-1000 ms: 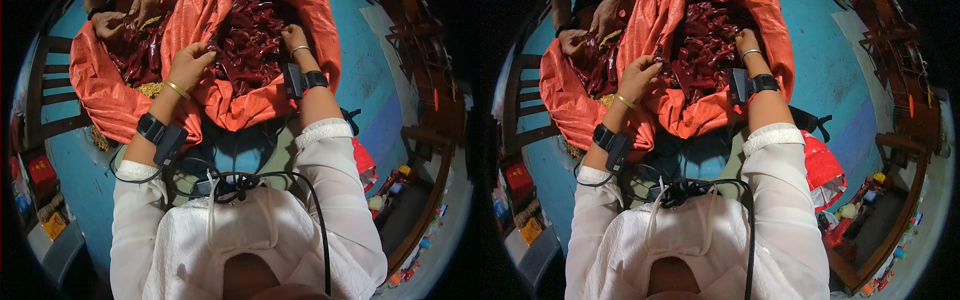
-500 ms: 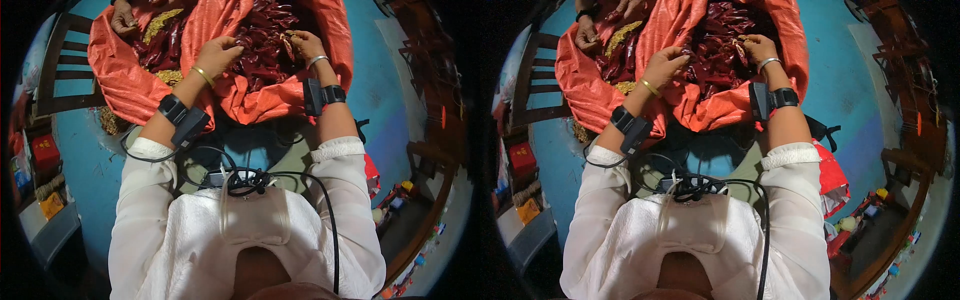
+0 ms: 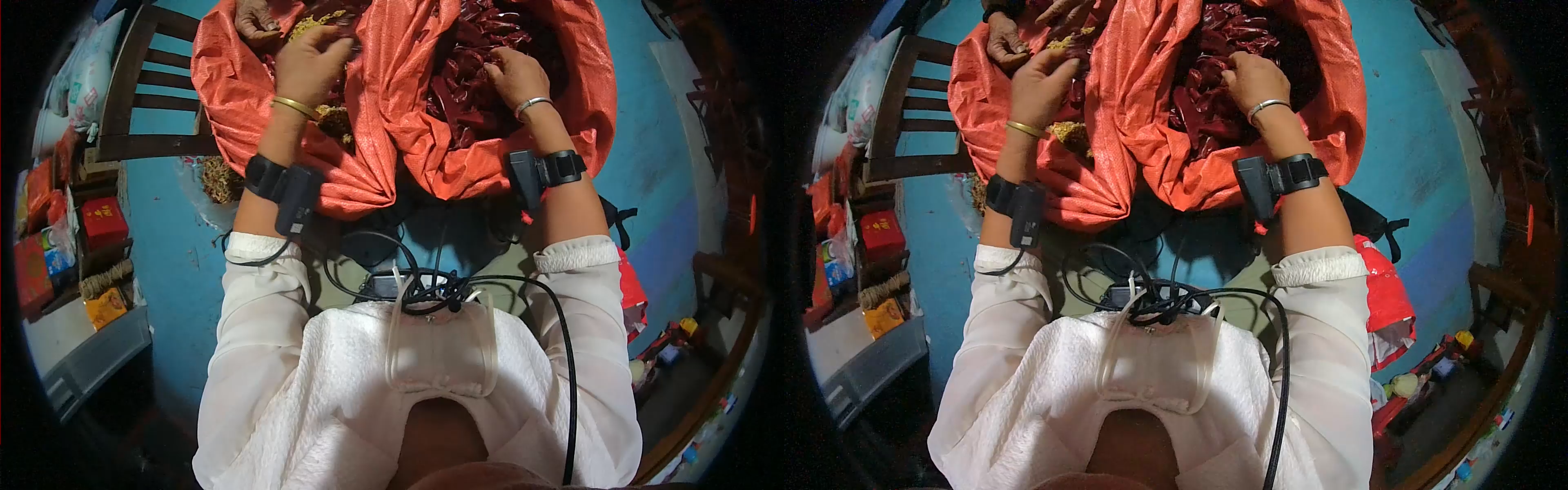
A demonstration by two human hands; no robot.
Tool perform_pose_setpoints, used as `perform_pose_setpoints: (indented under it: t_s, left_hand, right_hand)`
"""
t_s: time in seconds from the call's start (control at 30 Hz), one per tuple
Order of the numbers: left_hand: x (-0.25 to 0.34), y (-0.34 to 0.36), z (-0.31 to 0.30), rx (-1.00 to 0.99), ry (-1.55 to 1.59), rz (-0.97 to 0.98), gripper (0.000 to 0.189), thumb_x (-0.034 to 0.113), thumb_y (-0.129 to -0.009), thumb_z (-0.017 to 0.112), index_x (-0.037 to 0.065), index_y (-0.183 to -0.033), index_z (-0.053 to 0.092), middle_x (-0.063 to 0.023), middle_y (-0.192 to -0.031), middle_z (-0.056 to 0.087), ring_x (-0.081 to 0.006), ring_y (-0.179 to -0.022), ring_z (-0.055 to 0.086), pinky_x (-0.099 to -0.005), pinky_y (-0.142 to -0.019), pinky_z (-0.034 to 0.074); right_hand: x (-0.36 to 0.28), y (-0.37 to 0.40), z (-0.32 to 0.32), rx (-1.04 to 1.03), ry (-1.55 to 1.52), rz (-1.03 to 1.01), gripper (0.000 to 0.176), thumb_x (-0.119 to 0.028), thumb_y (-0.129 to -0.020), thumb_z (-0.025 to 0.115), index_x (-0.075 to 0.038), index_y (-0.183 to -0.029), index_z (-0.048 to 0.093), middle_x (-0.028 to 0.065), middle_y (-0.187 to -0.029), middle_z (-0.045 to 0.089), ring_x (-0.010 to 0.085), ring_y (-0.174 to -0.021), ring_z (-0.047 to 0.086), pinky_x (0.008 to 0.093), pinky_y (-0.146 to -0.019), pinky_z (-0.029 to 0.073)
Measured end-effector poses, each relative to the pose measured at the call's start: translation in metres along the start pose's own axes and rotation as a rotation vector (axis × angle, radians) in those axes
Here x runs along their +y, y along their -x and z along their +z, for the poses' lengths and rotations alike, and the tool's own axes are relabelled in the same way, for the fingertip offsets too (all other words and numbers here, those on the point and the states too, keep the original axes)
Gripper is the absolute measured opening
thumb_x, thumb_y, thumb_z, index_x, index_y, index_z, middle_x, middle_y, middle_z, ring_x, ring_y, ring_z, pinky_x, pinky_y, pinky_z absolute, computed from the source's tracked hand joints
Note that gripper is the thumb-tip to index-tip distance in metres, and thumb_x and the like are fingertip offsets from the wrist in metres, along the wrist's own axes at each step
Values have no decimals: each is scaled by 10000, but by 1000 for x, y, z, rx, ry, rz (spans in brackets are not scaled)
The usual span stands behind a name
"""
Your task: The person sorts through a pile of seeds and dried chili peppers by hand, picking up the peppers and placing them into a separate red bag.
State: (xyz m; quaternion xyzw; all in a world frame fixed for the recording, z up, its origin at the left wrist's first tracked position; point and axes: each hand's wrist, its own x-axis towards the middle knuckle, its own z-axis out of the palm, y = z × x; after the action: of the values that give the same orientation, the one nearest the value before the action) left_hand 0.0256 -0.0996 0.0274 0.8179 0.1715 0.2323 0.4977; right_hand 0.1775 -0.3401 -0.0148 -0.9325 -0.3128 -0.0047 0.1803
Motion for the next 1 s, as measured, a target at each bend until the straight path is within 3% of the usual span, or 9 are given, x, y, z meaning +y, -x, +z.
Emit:
perform_pose_setpoints:
  t_s: [0.03,0.1,0.17,0.27,0.37,0.5,0.7,0.9,1.0]
  left_hand:
    - [-16,-9,-10,48,-62,5,266,199,-720,618,34,-927,602,-43,-751,625,-101,-676,577,-223,-621,451]
    - [-20,-15,-28,164,-502,70,336,296,-709,608,46,-934,596,-112,-756,617,-242,-674,594,-315,-630,463]
    - [-20,-15,-29,344,-910,291,294,290,-713,605,65,-902,604,-112,-771,611,-270,-708,582,-336,-651,461]
    - [-10,-8,-6,119,-527,318,290,283,-719,595,90,-935,593,-108,-828,599,-281,-759,570,-345,-678,456]
    - [-6,4,15,-79,-817,283,298,274,-744,557,107,-990,548,-107,-864,562,-287,-812,550,-377,-690,450]
    - [-20,-10,7,-10,-964,262,305,291,-768,523,57,-963,530,-163,-905,548,-333,-849,534,-402,-724,441]
    - [-47,-7,28,-411,-788,-32,376,335,-820,444,8,-1003,459,-208,-1060,501,-373,-971,480,-438,-794,400]
    - [-27,26,68,-408,-634,145,328,275,-825,420,15,-1023,439,-183,-1058,467,-358,-946,480,-408,-806,401]
    - [-28,27,71,-411,-568,202,291,230,-827,427,3,-1008,410,-204,-1006,471,-377,-933,450,-400,-782,392]
  right_hand:
    - [-2,1,1,2,-4,3,257,-272,-748,550,-96,-935,575,120,-911,592,290,-869,555,386,-735,446]
    - [-6,1,2,-86,83,-11,244,-274,-753,543,-102,-922,581,117,-895,593,289,-858,557,386,-728,450]
    - [-8,4,1,-83,53,-28,241,-271,-753,540,-99,-917,581,117,-892,593,289,-858,557,384,-730,451]
    - [-17,12,5,-80,-25,-115,229,-248,-740,551,-104,-915,586,112,-879,595,289,-841,558,380,-722,449]
    - [-34,22,15,-114,32,-352,197,-238,-732,562,-108,-881,575,96,-825,554,287,-803,554,386,-679,451]
    - [-45,22,9,-81,33,-303,180,-239,-745,553,-104,-864,566,87,-824,542,281,-793,555,388,-671,451]
    - [-36,19,13,-93,57,-270,180,-229,-746,554,-107,-876,575,87,-827,549,286,-796,553,384,-681,448]
    - [-43,22,12,-9,22,-287,169,-231,-746,557,-97,-849,570,87,-797,544,285,-764,553,380,-648,449]
    - [-53,21,10,175,-126,-289,140,-213,-747,551,-92,-815,567,88,-788,552,277,-733,562,367,-610,460]
